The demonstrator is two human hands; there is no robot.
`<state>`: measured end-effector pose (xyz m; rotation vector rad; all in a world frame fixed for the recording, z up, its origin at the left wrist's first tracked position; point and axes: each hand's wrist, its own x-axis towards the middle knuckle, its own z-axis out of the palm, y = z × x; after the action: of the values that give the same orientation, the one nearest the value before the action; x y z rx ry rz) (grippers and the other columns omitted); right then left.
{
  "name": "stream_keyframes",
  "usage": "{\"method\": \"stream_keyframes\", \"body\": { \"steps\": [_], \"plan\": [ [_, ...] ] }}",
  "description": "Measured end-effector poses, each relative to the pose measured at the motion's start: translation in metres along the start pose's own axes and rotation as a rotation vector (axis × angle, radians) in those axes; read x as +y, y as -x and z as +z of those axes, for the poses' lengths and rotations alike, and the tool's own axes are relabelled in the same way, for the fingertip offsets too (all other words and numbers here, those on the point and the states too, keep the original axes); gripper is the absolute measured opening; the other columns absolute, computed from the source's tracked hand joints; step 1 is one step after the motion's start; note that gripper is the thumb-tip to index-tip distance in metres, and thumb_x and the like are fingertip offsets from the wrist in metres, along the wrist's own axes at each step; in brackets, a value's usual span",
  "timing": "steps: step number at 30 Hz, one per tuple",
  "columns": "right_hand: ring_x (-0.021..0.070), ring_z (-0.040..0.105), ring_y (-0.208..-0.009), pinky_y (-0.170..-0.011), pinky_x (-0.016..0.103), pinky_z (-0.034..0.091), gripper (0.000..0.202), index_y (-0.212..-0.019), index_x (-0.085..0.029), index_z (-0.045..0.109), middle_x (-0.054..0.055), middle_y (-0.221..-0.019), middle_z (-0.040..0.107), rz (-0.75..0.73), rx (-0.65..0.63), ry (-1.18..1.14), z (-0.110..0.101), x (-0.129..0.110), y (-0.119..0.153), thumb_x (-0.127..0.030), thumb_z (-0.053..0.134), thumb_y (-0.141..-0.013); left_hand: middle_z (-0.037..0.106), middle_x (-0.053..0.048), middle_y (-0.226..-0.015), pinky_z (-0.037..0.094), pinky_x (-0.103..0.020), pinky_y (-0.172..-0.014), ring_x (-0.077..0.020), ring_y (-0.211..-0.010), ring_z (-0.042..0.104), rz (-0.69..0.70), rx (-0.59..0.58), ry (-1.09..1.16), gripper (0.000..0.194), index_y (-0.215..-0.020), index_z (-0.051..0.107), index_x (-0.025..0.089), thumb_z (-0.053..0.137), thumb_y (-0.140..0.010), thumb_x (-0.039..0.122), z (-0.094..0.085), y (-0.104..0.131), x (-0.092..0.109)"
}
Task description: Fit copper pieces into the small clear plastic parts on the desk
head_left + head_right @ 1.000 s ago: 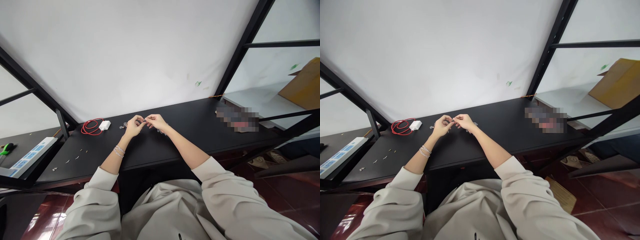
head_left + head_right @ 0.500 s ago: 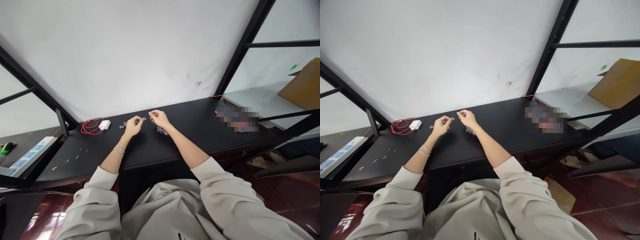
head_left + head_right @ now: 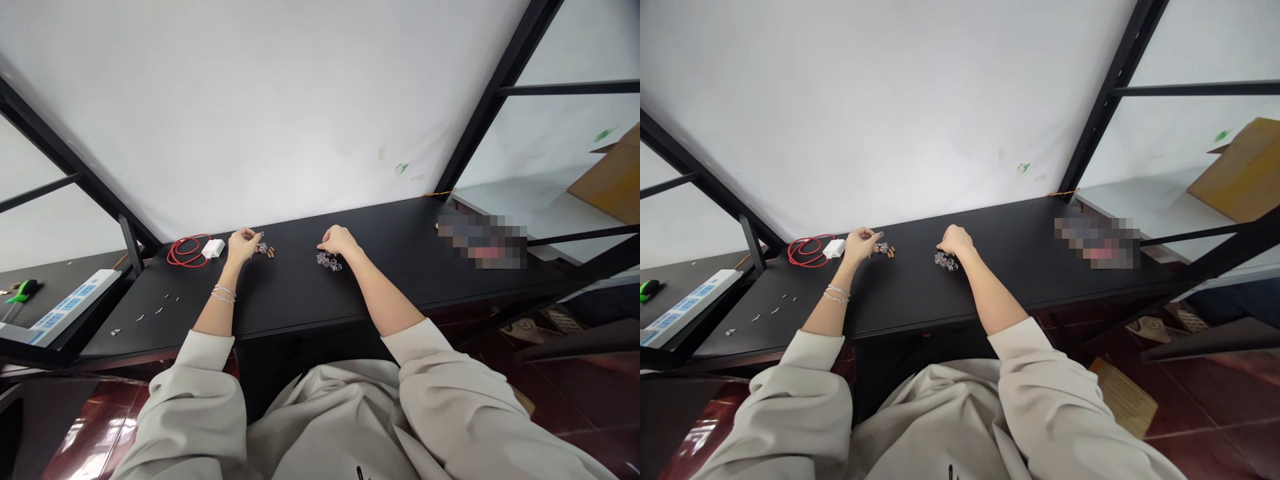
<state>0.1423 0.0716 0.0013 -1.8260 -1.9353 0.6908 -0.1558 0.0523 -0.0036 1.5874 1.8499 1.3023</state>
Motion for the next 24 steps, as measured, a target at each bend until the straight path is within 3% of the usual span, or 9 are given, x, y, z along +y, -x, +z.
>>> {"method": "stream_keyframes", "body": {
  "steps": [7, 11, 17, 24],
  "plan": [
    [0.0283, 0.074, -0.104, -0.085, 0.033, 0.056, 0.02, -0.099, -0.017, 0.078, 0.014, -0.109, 0.078, 0.001, 0.004, 0.039, 0.004, -0.004, -0.002, -0.025, 0.082, -0.081, 0.077, -0.005, -0.085, 0.053, -0.03, -0.082, -0.0215, -0.086, 0.072, 0.054, -0.024, -0.345, 0.014, -0.078, 0.07, 0.02, 0.072, -0.081, 0.033, 0.0, 0.001, -0.002],
    [0.029, 0.072, -0.11, -0.09, 0.034, 0.055, 0.026, -0.108, -0.017, 0.077, 0.014, -0.118, 0.076, -0.015, 0.001, 0.035, 0.007, -0.005, 0.0, -0.023, 0.08, -0.083, 0.079, -0.006, -0.092, 0.053, -0.031, -0.084, -0.0232, -0.09, 0.071, 0.068, -0.072, -0.411, 0.016, -0.082, 0.074, 0.021, 0.073, -0.083, 0.037, 0.004, 0.004, -0.002],
    [0.0278, 0.07, -0.116, -0.094, 0.033, 0.053, 0.036, -0.117, -0.015, 0.075, 0.015, -0.126, 0.073, -0.048, 0.019, 0.013, 0.009, -0.004, -0.001, -0.004, 0.067, -0.083, 0.079, -0.005, -0.097, 0.053, -0.032, -0.086, -0.0234, -0.096, 0.072, 0.072, -0.088, -0.432, 0.013, -0.089, 0.078, 0.021, 0.071, -0.083, 0.029, 0.011, 0.005, -0.003],
    [0.029, 0.068, -0.12, -0.095, 0.034, 0.053, 0.042, -0.124, -0.013, 0.071, 0.015, -0.128, 0.072, -0.057, 0.039, -0.006, 0.012, -0.004, -0.002, -0.001, 0.061, -0.085, 0.079, -0.007, -0.1, 0.053, -0.035, -0.089, -0.0265, -0.099, 0.072, 0.048, -0.085, -0.48, 0.017, -0.093, 0.08, 0.021, 0.07, -0.084, 0.031, 0.01, 0.003, -0.005]
  ]
}}
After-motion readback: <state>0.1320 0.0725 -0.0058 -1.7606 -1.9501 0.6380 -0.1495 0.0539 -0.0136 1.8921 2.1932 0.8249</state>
